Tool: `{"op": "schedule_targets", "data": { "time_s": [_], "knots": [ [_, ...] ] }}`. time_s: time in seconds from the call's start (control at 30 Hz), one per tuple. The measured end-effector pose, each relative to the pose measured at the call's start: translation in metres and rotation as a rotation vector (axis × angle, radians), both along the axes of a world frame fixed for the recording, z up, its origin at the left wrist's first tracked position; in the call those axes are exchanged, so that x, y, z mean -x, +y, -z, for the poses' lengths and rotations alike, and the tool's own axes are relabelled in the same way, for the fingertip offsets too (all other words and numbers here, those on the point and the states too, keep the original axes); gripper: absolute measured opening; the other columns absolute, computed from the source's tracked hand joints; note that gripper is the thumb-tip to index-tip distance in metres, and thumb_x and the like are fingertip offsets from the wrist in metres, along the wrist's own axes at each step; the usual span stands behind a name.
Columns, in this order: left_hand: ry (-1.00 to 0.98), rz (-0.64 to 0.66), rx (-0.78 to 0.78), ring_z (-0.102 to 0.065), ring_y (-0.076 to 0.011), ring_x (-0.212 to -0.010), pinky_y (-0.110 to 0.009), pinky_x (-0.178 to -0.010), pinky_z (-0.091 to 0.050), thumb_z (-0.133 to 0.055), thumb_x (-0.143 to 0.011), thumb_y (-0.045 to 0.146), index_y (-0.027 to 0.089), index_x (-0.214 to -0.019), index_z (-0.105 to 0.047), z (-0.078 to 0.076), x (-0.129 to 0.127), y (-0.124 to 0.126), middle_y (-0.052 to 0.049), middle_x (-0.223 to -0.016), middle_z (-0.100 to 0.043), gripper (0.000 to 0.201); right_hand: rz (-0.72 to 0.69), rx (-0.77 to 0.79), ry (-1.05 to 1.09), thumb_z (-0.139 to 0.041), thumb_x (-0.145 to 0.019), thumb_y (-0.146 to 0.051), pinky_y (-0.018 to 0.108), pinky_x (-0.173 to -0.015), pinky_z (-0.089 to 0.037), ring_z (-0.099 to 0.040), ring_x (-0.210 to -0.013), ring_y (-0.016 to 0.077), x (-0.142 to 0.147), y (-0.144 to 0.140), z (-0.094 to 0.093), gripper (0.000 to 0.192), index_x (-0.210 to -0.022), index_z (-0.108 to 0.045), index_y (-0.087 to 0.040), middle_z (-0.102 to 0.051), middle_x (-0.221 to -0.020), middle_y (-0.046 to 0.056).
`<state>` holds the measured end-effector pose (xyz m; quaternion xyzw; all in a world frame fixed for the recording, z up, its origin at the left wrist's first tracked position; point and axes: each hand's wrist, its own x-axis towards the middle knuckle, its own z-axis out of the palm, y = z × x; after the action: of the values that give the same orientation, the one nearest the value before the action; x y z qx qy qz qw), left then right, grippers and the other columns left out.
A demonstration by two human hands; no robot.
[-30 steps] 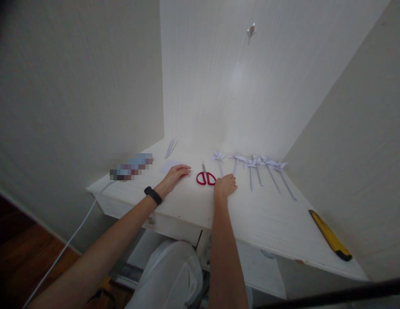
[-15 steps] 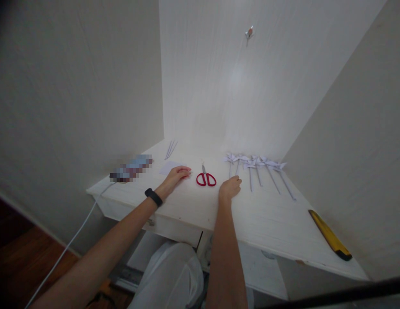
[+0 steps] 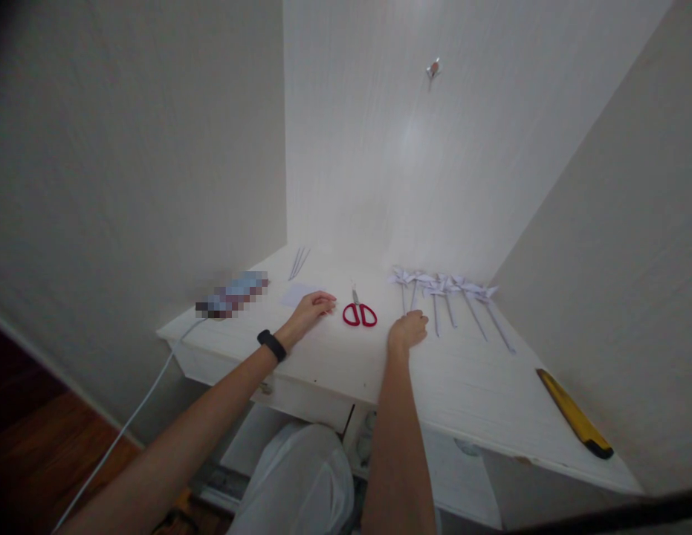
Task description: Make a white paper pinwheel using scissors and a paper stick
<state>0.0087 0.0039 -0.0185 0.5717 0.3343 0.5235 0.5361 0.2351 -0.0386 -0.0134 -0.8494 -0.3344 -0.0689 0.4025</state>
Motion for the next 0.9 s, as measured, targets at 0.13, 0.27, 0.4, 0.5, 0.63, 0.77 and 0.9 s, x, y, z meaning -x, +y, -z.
{"op": "schedule_targets", "data": {
  "time_s": [0.13,0.27,0.4,0.5,0.63,0.77,0.9],
  "knots": [
    [0.072,-0.006,-0.064,-0.057,-0.011,-0.062,-0.023,-0.062,-0.042,-0.061,-0.068,0.015,0.012,-0.083,-0.065,-0.001,-0.002,-0.002,-0.002,-0.065,-0.063,0.016,-0.014,-0.107,-0.037,-0.042,-0.079,-0.013,0.036,-0.076,-0.041,-0.058,-0.09,0.0259,0.0,-0.001,-0.006,0.026,-0.098,-0.059,-0.011,-0.056,-0.106,0.019],
    [0.206,-0.09,-0.176,-0.058,-0.0126,-0.067,-0.024,-0.066,-0.043,-0.059,-0.07,0.014,0.013,-0.083,-0.065,-0.01,-0.003,-0.009,-0.003,-0.07,-0.064,0.014,-0.228,-0.281,-0.214,-0.036,-0.081,-0.011,0.031,-0.076,-0.039,-0.054,-0.084,0.0201,0.005,-0.003,-0.01,0.027,-0.094,-0.06,-0.014,-0.055,-0.098,0.011],
    [0.468,-0.179,-0.347,-0.059,-0.016,-0.076,-0.028,-0.073,-0.045,-0.053,-0.076,0.013,0.014,-0.086,-0.064,-0.028,0.015,-0.021,-0.006,-0.079,-0.065,0.015,-0.324,-0.247,-0.286,-0.036,-0.082,-0.012,0.029,-0.077,-0.038,-0.052,-0.083,0.0187,0.009,-0.003,-0.009,0.026,-0.091,-0.06,-0.015,-0.054,-0.096,0.009],
    [0.84,-0.389,-0.539,-0.056,-0.0235,-0.096,-0.038,-0.089,-0.041,-0.048,-0.081,0.014,0.014,-0.098,-0.062,-0.039,0.043,-0.029,-0.013,-0.1,-0.063,0.022,-0.317,-0.22,-0.269,-0.036,-0.081,-0.012,0.029,-0.076,-0.037,-0.052,-0.083,0.0189,0.008,-0.003,-0.009,0.026,-0.091,-0.06,-0.015,-0.054,-0.097,0.009],
    [1.197,-0.613,-0.619,-0.03,-0.0377,-0.131,-0.056,-0.104,-0.021,-0.047,-0.083,0.017,0.009,-0.121,-0.053,-0.041,0.077,-0.032,-0.023,-0.136,-0.043,0.039,-0.316,-0.204,-0.248,-0.036,-0.08,-0.012,0.029,-0.076,-0.037,-0.051,-0.082,0.019,0.008,-0.002,-0.01,0.026,-0.088,-0.06,-0.015,-0.054,-0.095,0.009],
    [1.274,-0.717,-0.523,-0.007,-0.0467,-0.138,-0.066,-0.105,-0.005,-0.047,-0.085,0.028,0.008,-0.139,-0.039,-0.032,0.091,-0.03,-0.023,-0.151,-0.019,0.058,-0.33,-0.226,-0.237,-0.036,-0.079,-0.012,0.028,-0.076,-0.037,-0.05,-0.081,0.0184,0.007,-0.002,-0.01,0.026,-0.088,-0.06,-0.015,-0.053,-0.094,0.008],
    [1.335,-0.781,-0.449,-0.014,-0.0497,-0.135,-0.069,-0.103,-0.004,-0.043,-0.088,0.034,0.01,-0.144,-0.03,-0.025,0.092,-0.027,-0.022,-0.154,-0.009,0.063,-0.333,-0.228,-0.217,-0.036,-0.079,-0.012,0.028,-0.075,-0.037,-0.049,-0.078,0.0177,0.008,-0.003,-0.009,0.025,-0.087,-0.059,-0.015,-0.053,-0.094,0.008]
  ]
}}
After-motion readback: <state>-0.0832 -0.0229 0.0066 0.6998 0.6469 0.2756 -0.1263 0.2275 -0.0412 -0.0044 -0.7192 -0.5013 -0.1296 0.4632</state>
